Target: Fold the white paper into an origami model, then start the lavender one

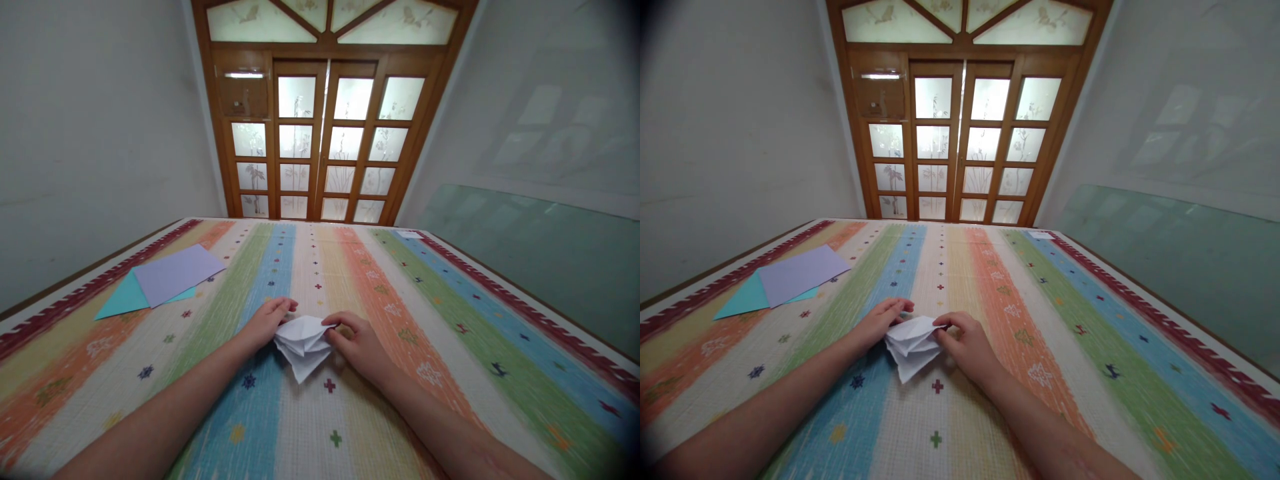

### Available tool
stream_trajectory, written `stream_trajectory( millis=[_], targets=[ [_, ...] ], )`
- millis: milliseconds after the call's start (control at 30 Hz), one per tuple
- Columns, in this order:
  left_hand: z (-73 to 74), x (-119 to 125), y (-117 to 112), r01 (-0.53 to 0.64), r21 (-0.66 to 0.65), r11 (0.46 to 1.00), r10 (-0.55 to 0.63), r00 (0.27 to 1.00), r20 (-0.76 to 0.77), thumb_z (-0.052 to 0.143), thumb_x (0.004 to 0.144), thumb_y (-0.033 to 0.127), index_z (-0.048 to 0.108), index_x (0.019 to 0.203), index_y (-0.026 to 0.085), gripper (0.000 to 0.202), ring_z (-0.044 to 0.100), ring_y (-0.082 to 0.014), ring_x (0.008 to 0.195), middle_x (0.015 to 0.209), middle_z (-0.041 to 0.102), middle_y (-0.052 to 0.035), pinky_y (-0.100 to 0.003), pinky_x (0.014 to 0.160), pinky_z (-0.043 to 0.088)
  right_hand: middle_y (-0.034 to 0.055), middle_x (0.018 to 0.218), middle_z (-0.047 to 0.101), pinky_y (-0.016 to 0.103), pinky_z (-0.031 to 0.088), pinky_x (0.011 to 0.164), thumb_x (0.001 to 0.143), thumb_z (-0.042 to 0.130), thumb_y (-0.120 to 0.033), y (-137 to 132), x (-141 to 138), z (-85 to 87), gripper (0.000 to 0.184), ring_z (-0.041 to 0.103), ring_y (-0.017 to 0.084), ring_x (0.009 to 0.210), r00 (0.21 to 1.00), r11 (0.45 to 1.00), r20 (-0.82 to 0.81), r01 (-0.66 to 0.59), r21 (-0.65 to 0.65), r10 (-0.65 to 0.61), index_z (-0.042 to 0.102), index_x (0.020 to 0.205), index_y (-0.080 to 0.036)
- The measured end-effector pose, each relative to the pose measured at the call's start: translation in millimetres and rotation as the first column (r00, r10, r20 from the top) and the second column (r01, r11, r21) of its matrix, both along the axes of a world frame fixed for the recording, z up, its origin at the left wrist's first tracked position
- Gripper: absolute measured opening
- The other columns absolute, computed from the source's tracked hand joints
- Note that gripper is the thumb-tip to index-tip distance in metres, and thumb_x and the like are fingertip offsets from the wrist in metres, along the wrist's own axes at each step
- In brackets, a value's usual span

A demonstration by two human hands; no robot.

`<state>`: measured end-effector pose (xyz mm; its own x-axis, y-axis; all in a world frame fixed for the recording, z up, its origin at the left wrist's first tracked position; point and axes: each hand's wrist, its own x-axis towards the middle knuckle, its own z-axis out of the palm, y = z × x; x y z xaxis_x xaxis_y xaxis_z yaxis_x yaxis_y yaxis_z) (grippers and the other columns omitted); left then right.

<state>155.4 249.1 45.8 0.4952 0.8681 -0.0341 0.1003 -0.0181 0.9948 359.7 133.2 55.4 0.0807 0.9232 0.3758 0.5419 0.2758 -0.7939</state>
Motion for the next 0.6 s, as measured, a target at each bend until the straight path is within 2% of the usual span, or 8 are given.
stream_trajectory(
  millis=[100,167,267,333,467,600],
  targets=[
    [4.8,-4,-2,0.021,0.083,0.996,-0.021,1.0,-0.005,0.046,0.088,0.052,0.071,0.101,0.02,0.043,0.062,-0.026,0.095,0.103,0.069,-0.0116,-0.029,0.069,0.047,0.0036,0.088,0.07,0.035,0.047,0.08,0.084,0.062,-0.03,2,3,-1.2,0.013,0.063,0.021,0.086,0.997,0.999,-0.057,0.043,-0.029,-0.045,0.071,0.09,-0.023],
    [10.5,-7,-5,0.071,0.213,0.975,-0.074,0.997,0.005,0.045,0.09,0.052,0.072,0.101,0.02,0.042,0.058,-0.0277,0.108,0.112,0.067,-0.0118,-0.032,0.081,0.047,0.0038,0.088,0.071,0.034,0.048,0.077,0.085,0.061,-0.033,3,4,-2.9,0.015,0.064,0.021,0.083,0.994,0.997,-0.092,0.054,-0.054,-0.059,0.072,0.09,-0.023],
    [21.4,-13,-10,0.186,0.446,0.876,-0.172,0.982,-0.071,0.055,0.087,0.047,0.071,0.104,0.023,0.034,0.057,-0.0278,0.111,0.113,0.067,-0.0097,-0.037,0.099,0.039,0.0038,0.085,0.071,0.033,0.048,0.073,0.086,0.061,-0.035,5,6,-5.4,0.018,0.063,0.021,0.079,0.99,0.995,-0.12,0.059,-0.084,-0.069,0.071,0.088,-0.022],
    [28.2,-16,-13,0.273,0.529,0.803,-0.229,0.962,-0.148,0.063,0.083,0.044,0.07,0.109,0.024,0.034,0.057,-0.0283,0.11,0.113,0.067,-0.0094,-0.038,0.101,0.038,0.0035,0.084,0.071,0.032,0.048,0.072,0.086,0.06,-0.035,6,6,-6.1,0.017,0.063,0.021,0.077,0.989,0.995,-0.129,0.057,-0.088,-0.068,0.071,0.087,-0.022],
    [36.4,-17,-21,0.396,0.591,0.702,-0.285,0.918,-0.277,0.075,0.072,0.037,0.068,0.114,0.024,0.044,0.057,-0.0294,0.107,0.112,0.066,-0.0102,-0.039,0.096,0.041,0.0029,0.079,0.068,0.032,0.045,0.067,0.086,0.061,-0.032,5,7,-5.2,0.015,0.06,0.02,0.072,0.997,0.996,-0.06,0.049,-0.075,-0.054,0.073,0.088,-0.022],
    [35.7,-15,-25,0.499,0.649,0.574,-0.304,0.866,-0.397,0.067,0.075,0.018,0.069,0.112,0.024,0.038,0.059,-0.0267,0.104,0.109,0.068,-0.009,-0.036,0.093,0.042,0.0036,0.079,0.063,0.034,0.043,0.073,0.08,0.067,-0.023,2,8,1.1,0.01,0.058,0.021,0.079,0.986,1.0,0.167,0.0,-0.027,0.005,0.075,0.087,-0.025]
  ],
)
